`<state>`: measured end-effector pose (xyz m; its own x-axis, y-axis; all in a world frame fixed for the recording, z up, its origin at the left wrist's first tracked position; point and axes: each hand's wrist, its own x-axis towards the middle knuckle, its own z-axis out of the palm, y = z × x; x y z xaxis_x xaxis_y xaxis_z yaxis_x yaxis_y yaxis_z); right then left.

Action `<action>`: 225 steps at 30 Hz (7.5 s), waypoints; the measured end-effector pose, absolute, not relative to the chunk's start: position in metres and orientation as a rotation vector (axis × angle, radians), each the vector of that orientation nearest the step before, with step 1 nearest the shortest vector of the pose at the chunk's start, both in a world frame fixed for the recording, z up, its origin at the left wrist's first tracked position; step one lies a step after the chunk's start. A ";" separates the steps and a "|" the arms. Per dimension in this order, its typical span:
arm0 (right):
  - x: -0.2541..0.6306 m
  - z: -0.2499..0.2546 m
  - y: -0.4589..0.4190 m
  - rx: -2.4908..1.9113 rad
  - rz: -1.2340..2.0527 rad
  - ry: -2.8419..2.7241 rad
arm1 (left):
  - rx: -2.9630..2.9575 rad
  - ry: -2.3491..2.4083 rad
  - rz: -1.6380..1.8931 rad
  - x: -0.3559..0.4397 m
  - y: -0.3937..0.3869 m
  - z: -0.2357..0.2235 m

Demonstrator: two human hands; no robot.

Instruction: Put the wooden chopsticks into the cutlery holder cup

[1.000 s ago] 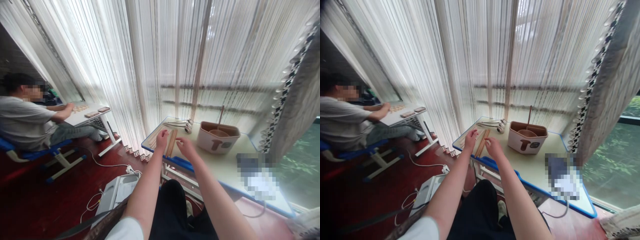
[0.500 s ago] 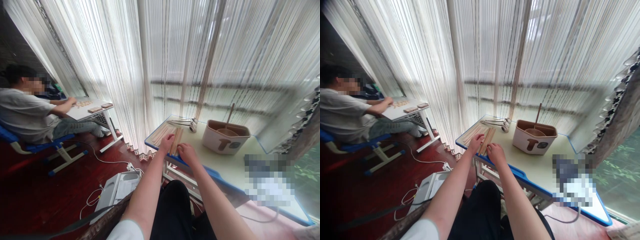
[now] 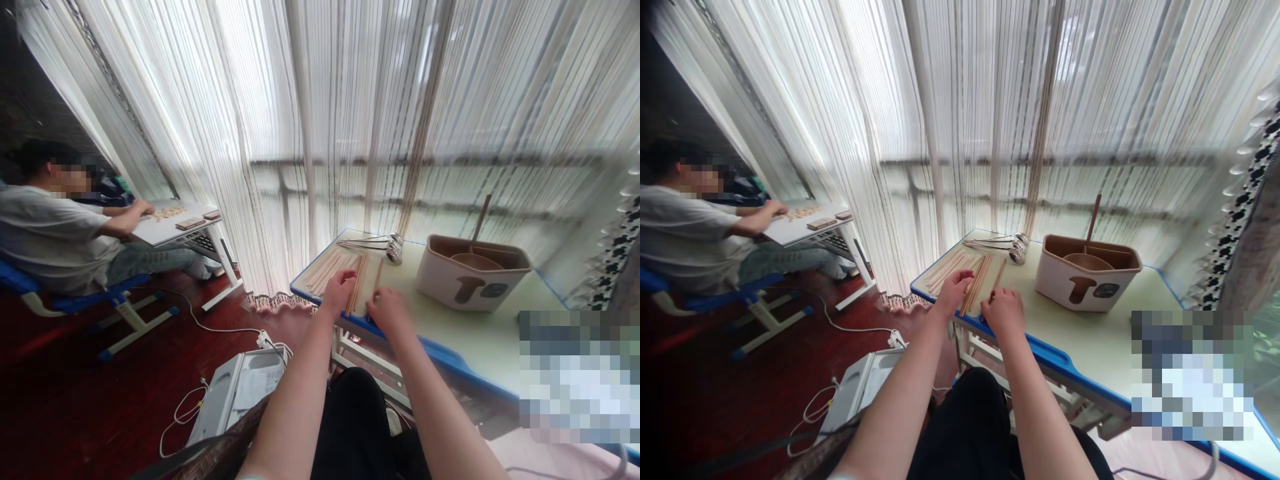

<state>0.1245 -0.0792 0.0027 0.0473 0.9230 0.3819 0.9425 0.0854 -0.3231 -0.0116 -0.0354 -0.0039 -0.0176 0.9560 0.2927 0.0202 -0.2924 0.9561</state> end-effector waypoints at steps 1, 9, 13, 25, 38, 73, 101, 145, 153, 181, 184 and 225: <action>0.124 0.003 -0.080 -1.887 -0.098 -1.828 | 1.425 1.068 1.425 -0.012 -0.036 -0.004; 0.128 0.008 -0.084 -2.028 0.021 -1.685 | 1.400 1.037 1.429 -0.012 -0.038 -0.002; 0.130 0.009 -0.090 -1.985 0.052 -1.610 | 1.375 1.057 1.433 -0.012 -0.040 0.000; 0.137 0.010 -0.098 -1.560 0.443 -1.644 | 1.303 1.031 1.451 -0.011 -0.033 -0.005; 0.140 0.009 -0.095 -1.472 0.614 -1.746 | 1.340 1.081 1.412 -0.008 -0.032 -0.006; 0.291 0.144 -0.122 -1.430 0.172 -1.449 | 1.631 0.452 1.254 0.182 -0.040 0.166; 0.360 0.161 -0.027 -1.475 0.036 -1.567 | 1.918 0.545 1.520 0.241 0.043 0.205; 0.368 0.128 -0.016 -1.700 -0.023 -1.664 | 1.568 0.459 1.318 0.248 0.051 0.147; 0.367 0.129 -0.020 -1.644 0.083 -1.661 | 1.594 0.553 1.268 0.242 0.053 0.148; 0.130 0.033 -0.104 -1.291 0.324 -2.029 | 1.546 1.282 1.486 -0.017 -0.043 0.024; 0.128 0.026 -0.105 -1.268 0.307 -2.114 | 1.755 1.311 1.372 -0.024 -0.043 0.027; 0.140 -0.004 -0.087 -1.860 -0.020 -1.730 | 2.399 1.251 0.820 -0.035 -0.063 0.015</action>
<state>0.1404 -0.0875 -0.0043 0.1536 0.9055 0.3955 0.9142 0.0217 -0.4046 -0.0353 -0.0632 0.0152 0.4539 0.8222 0.3436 0.6430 -0.5691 0.5125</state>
